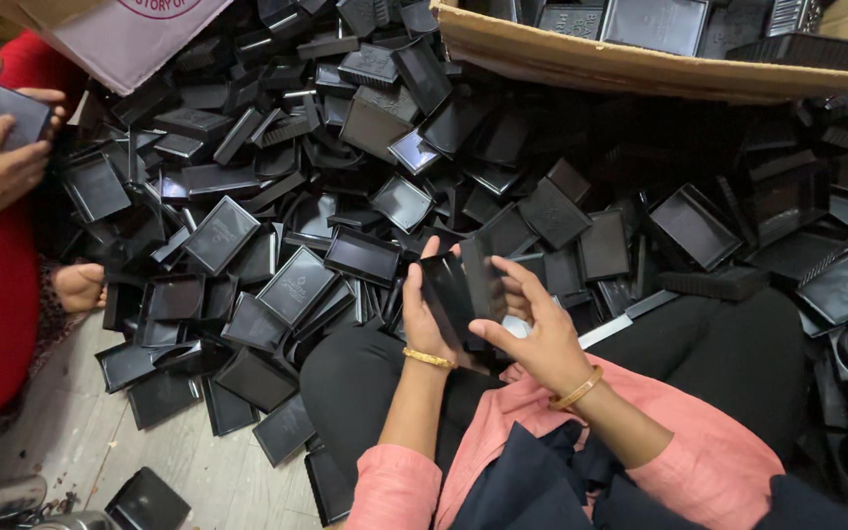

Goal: The person sits on the floor and repeatedly picks up two black plastic components from a large pile. They align and snap the parts together by hand, then place the assembled unit into a cardboard box. A coworker performs the same task nearby.

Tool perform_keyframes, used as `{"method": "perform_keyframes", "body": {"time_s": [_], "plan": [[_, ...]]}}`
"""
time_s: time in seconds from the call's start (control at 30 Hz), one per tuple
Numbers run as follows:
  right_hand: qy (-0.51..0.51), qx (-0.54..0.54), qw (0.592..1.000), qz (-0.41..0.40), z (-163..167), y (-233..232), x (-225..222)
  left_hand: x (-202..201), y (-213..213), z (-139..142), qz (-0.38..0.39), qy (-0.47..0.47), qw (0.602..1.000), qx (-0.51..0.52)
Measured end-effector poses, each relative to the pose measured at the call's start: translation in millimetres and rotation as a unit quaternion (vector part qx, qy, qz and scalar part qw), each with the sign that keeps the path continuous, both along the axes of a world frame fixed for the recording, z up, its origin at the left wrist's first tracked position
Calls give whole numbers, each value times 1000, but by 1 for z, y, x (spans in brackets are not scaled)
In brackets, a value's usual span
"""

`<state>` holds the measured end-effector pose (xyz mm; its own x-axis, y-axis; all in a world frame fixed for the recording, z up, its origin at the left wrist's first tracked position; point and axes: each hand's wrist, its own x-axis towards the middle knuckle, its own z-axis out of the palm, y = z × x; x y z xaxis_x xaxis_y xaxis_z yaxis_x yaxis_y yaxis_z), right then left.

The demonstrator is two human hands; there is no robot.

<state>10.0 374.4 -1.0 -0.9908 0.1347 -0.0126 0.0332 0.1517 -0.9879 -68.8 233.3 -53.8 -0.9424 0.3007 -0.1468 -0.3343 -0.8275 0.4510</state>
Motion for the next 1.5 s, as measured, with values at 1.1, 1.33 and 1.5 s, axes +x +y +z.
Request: {"method": "perform_keyframes", "body": {"time_s": [1.1, 1.33, 1.5], "plan": [[158, -235, 957, -63, 92, 129, -84, -31, -1, -1, 127, 462, 430, -765], [93, 567, 812, 103, -58, 39, -49, -49, -21, -14, 113, 351, 532, -762], [68, 540, 834, 87, -92, 55, -61, -36, -40, -21, 113, 245, 517, -813]]}}
